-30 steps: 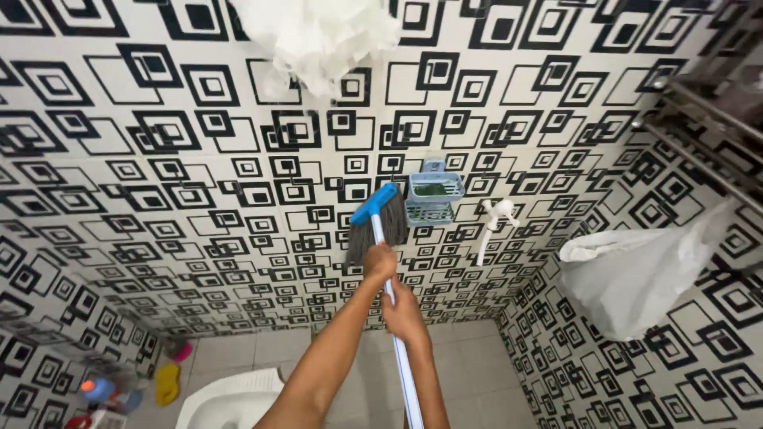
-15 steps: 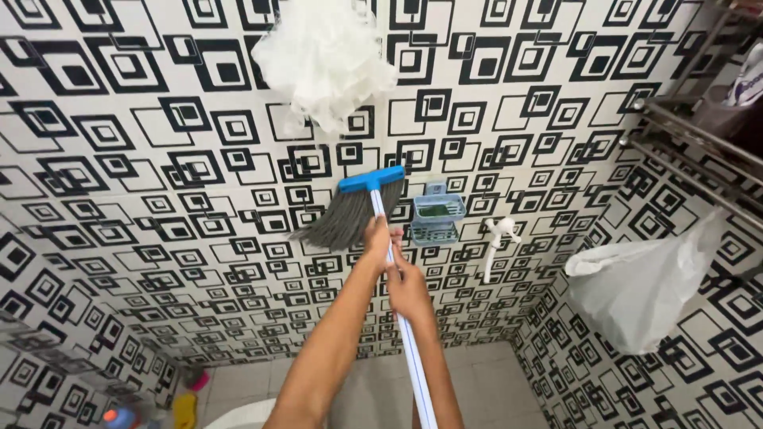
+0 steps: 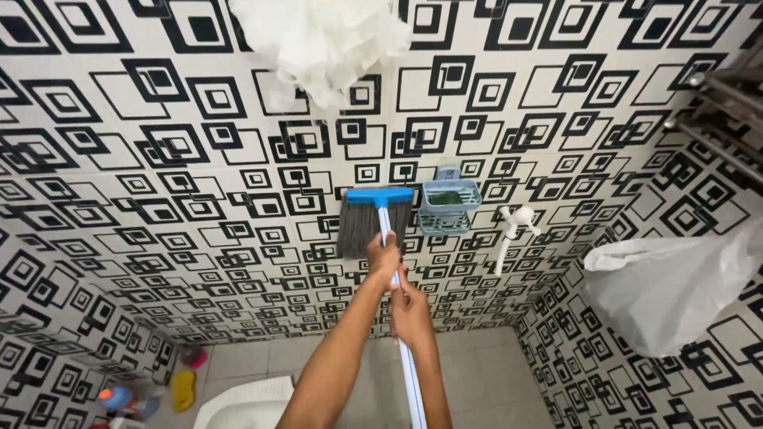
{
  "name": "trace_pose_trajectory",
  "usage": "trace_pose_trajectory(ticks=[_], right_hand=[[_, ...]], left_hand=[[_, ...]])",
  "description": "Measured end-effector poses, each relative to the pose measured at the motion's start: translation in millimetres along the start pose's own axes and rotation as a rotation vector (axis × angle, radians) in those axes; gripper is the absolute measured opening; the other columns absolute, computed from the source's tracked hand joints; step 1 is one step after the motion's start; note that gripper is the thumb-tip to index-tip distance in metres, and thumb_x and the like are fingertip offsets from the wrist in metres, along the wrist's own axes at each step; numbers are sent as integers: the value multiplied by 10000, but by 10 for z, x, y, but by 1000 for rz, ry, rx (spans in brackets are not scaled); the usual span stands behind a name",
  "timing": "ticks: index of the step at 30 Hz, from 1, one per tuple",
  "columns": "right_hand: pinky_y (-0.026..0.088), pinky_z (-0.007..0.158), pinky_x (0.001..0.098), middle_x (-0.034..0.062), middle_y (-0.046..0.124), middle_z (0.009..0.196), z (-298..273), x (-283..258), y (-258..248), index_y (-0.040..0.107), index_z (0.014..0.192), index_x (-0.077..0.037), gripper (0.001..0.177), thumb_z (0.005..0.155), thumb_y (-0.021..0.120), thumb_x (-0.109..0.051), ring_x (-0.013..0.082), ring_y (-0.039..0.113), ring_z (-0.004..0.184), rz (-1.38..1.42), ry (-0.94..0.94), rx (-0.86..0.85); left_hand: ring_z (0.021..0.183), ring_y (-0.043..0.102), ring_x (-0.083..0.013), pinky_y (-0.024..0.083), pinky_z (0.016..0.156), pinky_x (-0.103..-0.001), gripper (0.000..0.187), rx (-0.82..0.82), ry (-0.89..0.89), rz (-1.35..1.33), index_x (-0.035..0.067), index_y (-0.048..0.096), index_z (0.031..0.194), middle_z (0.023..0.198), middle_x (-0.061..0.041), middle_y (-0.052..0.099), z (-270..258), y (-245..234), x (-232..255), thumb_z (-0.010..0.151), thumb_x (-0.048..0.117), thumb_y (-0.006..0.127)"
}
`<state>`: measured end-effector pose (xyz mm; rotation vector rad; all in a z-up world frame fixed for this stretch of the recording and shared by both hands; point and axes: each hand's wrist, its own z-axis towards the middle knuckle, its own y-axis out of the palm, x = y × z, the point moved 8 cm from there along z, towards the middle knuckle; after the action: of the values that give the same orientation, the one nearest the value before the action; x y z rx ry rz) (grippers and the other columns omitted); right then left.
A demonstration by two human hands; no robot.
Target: Mopping the tiled floor of a bathroom using a squeeze mop and a bucket.
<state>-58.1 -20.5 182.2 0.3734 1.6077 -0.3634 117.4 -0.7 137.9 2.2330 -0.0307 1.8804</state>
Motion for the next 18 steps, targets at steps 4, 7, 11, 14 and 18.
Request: trace_pose_trajectory(ticks=[4, 7, 11, 14, 18], right_hand=[[395, 311, 325, 13, 533, 601, 104, 405, -34, 503, 1526, -285, 519, 1018, 525, -186, 108, 457, 354, -43, 41, 45], [386, 310, 332, 13, 535, 595, 130, 796, -39, 563, 1489, -298, 472, 1029, 495, -217, 116, 460, 346, -100, 159, 39], [400, 320, 325, 54, 530, 559, 139, 887, -31, 566, 1484, -247, 447, 1039, 537, -216, 128, 467, 348, -133, 97, 1], [394, 320, 315, 14, 536, 600, 176, 525, -57, 539, 1488, -266, 455, 1036, 504, -222, 111, 453, 365, -83, 93, -13], [388, 309, 315, 2, 513, 602, 100, 70, -115, 535, 1486, -254, 466, 1023, 516, -212, 106, 451, 376, -56, 24, 15]], left_hand=[[414, 544, -218, 465, 375, -398, 286, 25, -57, 23, 58, 613, 1032, 625, -80, 567, 242, -73, -614, 1008, 340, 574], [561, 597, -264, 484, 524, -411, 298, 183, 145, 317, 80, 688, 1027, 726, -137, 646, 482, -227, -1109, 979, 366, 619], [630, 724, -345, 576, 631, -469, 392, 222, -10, 362, 24, 704, 927, 743, -207, 720, 303, -284, -1097, 975, 399, 599], [654, 741, -363, 582, 655, -489, 382, 221, -25, 332, 15, 701, 890, 737, -210, 717, 339, -182, -689, 971, 363, 568], [705, 741, -395, 571, 680, -516, 275, 187, 22, 350, 44, 672, 938, 783, -219, 715, -19, -26, 125, 957, 269, 516]])
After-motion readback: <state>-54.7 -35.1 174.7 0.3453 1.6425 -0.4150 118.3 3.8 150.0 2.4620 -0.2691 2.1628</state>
